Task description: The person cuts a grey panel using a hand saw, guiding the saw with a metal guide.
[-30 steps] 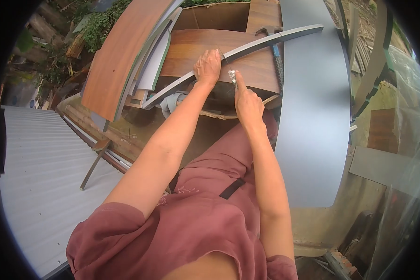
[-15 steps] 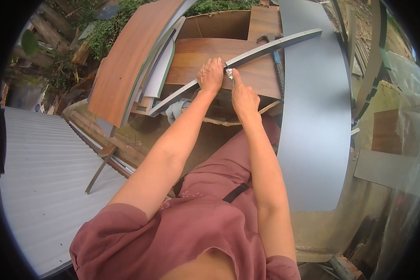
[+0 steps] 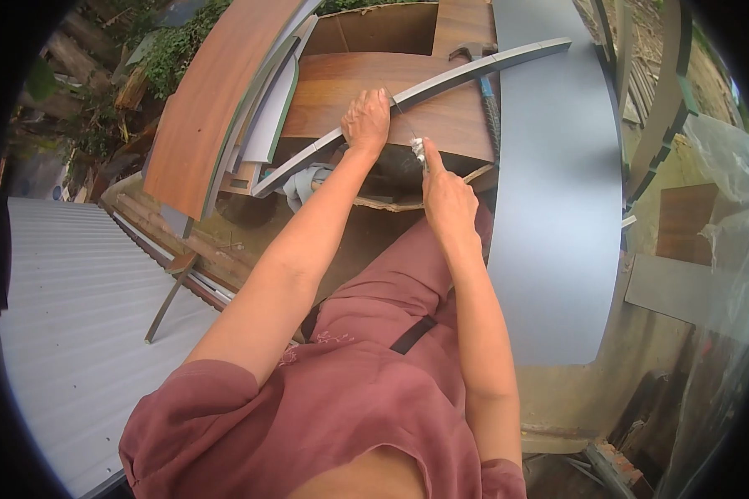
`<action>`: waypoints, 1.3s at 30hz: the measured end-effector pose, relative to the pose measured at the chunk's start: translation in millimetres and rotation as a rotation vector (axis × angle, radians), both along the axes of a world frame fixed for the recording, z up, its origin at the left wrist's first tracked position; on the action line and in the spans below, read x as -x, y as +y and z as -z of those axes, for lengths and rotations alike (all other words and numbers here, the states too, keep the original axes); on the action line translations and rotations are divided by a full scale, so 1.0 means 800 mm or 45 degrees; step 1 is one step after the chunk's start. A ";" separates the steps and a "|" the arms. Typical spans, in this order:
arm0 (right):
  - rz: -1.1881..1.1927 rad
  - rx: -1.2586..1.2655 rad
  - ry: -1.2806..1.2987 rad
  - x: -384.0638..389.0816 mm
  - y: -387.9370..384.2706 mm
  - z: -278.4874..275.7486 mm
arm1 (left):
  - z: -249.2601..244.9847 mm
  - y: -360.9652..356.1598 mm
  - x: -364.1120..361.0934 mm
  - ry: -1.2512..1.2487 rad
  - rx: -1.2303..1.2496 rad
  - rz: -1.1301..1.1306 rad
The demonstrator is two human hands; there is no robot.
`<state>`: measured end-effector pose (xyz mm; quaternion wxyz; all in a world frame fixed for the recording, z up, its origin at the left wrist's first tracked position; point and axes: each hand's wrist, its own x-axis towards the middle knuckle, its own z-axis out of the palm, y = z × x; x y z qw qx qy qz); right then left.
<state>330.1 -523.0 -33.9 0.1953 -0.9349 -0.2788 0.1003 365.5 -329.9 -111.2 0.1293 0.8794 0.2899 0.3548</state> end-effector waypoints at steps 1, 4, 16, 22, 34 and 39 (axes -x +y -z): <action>-0.016 -0.008 -0.026 -0.013 0.020 0.003 | -0.003 -0.001 0.001 0.040 -0.018 -0.014; -0.012 -0.104 -0.104 -0.037 0.061 0.023 | -0.008 0.003 0.001 0.086 -0.032 -0.020; 0.067 -0.045 0.076 0.046 -0.040 0.006 | -0.001 0.000 0.002 0.043 0.017 -0.015; -0.022 -0.048 -0.030 -0.009 0.016 -0.001 | -0.006 -0.001 0.000 0.089 -0.013 0.001; 0.036 -0.016 0.041 0.041 -0.037 0.009 | -0.001 0.001 0.000 0.015 0.004 -0.004; 0.032 -0.034 0.031 0.034 -0.030 -0.007 | -0.002 0.001 0.003 -0.003 -0.021 0.008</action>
